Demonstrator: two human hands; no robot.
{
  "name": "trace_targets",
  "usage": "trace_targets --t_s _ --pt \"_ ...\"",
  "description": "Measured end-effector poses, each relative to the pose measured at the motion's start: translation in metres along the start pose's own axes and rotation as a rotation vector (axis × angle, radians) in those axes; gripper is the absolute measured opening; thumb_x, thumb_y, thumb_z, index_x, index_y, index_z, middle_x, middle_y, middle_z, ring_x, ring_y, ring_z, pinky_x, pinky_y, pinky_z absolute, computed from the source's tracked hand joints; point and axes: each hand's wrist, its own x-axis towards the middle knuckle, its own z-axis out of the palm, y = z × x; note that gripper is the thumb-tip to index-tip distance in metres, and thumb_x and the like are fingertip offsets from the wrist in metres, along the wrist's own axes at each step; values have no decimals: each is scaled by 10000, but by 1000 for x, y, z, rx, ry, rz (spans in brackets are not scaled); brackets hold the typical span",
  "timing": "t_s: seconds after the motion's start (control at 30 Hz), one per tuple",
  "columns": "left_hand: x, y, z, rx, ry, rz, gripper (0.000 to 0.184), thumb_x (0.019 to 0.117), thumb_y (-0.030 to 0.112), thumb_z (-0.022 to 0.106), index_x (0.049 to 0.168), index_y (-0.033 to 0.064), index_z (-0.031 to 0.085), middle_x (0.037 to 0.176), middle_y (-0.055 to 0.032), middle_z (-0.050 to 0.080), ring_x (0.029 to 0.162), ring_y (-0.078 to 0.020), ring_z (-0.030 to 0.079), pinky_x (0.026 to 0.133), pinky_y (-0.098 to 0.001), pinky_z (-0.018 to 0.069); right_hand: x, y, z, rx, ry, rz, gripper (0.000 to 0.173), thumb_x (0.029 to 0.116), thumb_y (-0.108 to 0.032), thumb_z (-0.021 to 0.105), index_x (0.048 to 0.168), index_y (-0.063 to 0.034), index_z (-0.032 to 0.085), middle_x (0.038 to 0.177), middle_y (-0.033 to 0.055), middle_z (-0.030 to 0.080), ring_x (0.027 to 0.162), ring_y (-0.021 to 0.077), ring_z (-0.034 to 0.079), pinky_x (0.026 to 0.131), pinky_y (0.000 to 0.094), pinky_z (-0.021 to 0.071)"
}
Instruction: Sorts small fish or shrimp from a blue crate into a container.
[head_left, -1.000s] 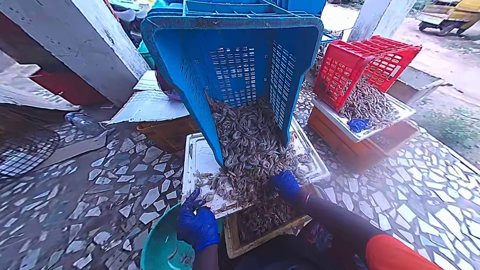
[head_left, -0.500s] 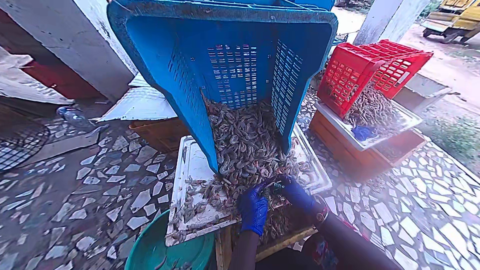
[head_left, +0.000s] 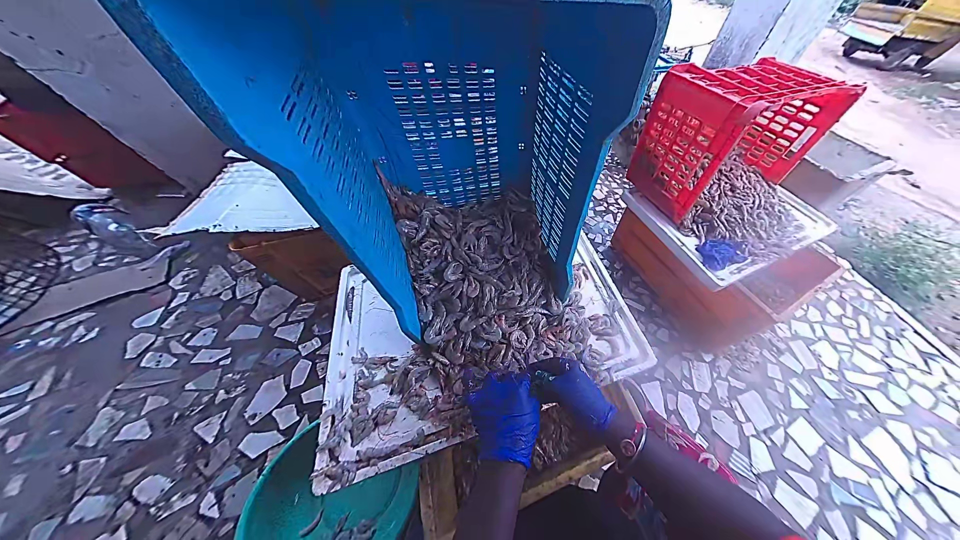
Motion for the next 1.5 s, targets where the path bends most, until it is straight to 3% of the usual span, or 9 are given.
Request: trace_targets --t_s 0.1,0.3,0.5,0.63,0.8,0.97,1.07,1.23,1.5 --pt "2 -3 -12 -110 -109 -91 285 905 269 694 1163 183 779 1164 -108 746 1242 -362 610 1210 -633 183 -2 0 2 -59 -4 -49 242 984 -119 633 1205 -95 729 1128 60 742 1001 138 718 890 360 610" --pt "13 -37 -23 -550 -245 -475 293 988 194 595 1246 186 733 1235 -114 720 1195 -322 649 1017 -609 457 -7 -11 -4 148 -159 -145 314 995 0 580 1304 8 634 1178 136 716 954 208 737 847 362 632" --pt "10 -57 -19 -605 -437 -201 716 906 18 573 1492 426 518 1516 47 550 1396 -241 513 1110 -604 406 6 -6 -15 17 -159 -243 584 890 -123 759 1438 -108 558 930 97 714 777 186 707 740 374 629" --pt "4 -37 -25 -484 -434 -156 421 954 80 569 1344 198 676 1344 -95 669 1293 -293 593 1096 -575 422 4 -4 -9 24 -180 -347 562 890 -112 749 1408 -81 533 862 41 619 728 129 613 703 325 575" --pt "4 -40 -24 -278 -358 -251 392 968 128 562 1325 230 686 1340 -79 673 1311 -303 573 1132 -607 345 -9 -21 -19 169 -172 -335 507 900 -20 677 1375 -37 501 818 18 632 707 123 645 694 322 594" --pt "-1 -48 2 -1048 -132 -86 403 977 26 502 1323 120 686 1516 -166 514 1445 -238 443 1204 -406 358 3 4 -28 -681 -168 -409 441 963 -328 662 1357 -130 653 1469 106 571 1358 255 527 1132 477 417" --pt "-4 -27 6 -1377 -64 -104 401 990 -12 432 1338 -8 630 1494 -194 519 1399 -199 485 1168 -327 396 -7 4 -4 -738 -24 -556 424 994 -211 577 1338 31 632 1367 259 615 1305 386 571 1114 527 424" --pt "-17 -19 -16 -1504 -28 -355 401 1060 -15 306 1419 -80 473 1364 -162 585 1202 -79 583 1044 -234 469 -4 17 6 -672 184 -895 244 966 -133 597 1148 -51 737 1150 141 738 1156 292 676 1140 520 406" --pt "-45 -103 -30 -1861 498 -848 517 1118 285 114 1546 115 351 1568 -74 466 1363 -210 518 1031 -449 457 0 0 -14 -1167 -30 -203 371 962 -344 596 1311 -253 680 1327 106 665 1231 338 614 1038 615 442"
